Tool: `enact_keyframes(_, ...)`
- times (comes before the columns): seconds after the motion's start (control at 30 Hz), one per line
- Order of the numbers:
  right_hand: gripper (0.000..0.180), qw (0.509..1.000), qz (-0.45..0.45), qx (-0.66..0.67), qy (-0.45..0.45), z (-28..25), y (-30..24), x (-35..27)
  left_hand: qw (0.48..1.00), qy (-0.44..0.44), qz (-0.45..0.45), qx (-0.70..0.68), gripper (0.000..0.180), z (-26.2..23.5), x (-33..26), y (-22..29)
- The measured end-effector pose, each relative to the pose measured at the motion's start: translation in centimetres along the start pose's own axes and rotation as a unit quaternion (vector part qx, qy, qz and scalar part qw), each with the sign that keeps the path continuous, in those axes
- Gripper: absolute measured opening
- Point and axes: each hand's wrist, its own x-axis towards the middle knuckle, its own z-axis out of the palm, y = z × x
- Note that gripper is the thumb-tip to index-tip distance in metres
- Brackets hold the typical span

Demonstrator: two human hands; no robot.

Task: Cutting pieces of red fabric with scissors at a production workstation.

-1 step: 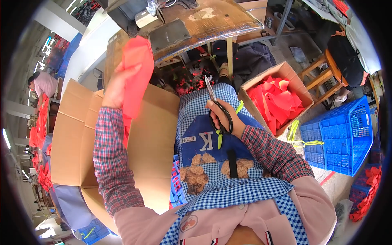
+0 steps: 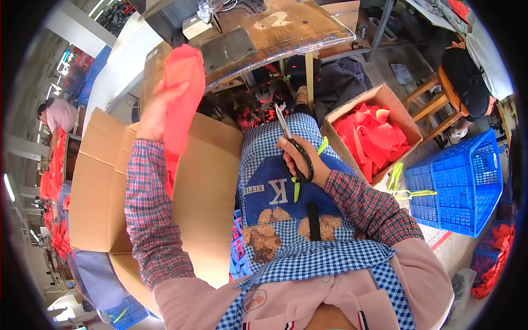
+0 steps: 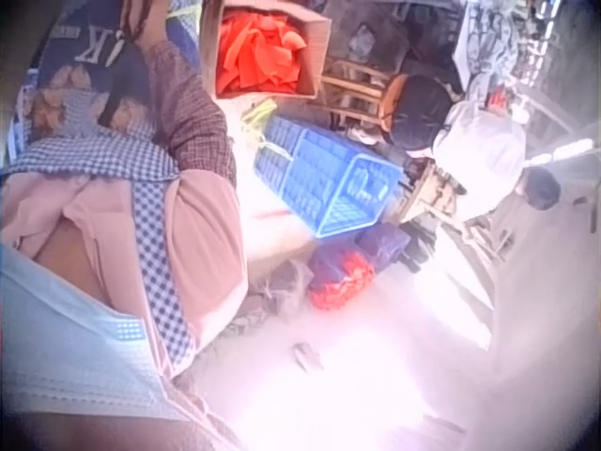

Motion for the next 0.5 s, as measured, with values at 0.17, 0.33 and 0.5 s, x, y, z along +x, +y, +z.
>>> enact_keyframes(0.17,0.038,1.000,0.004,0.018,-0.005,0.0,-0.5,-0.3,0.997,-0.034,0.063,0.023,0.046,0.2,4.3,2.7)
enact_keyframes(0.33,0.039,1.000,-0.007,-0.023,-0.010,-0.1,-0.2,-0.1,0.996,-0.031,0.064,0.058,0.047,0.4,6.8,4.1)
enact_keyframes(0.5,0.036,0.999,-0.007,-0.032,-0.018,-0.2,0.0,0.1,0.995,-0.033,0.068,0.064,0.049,0.6,7.2,4.3)
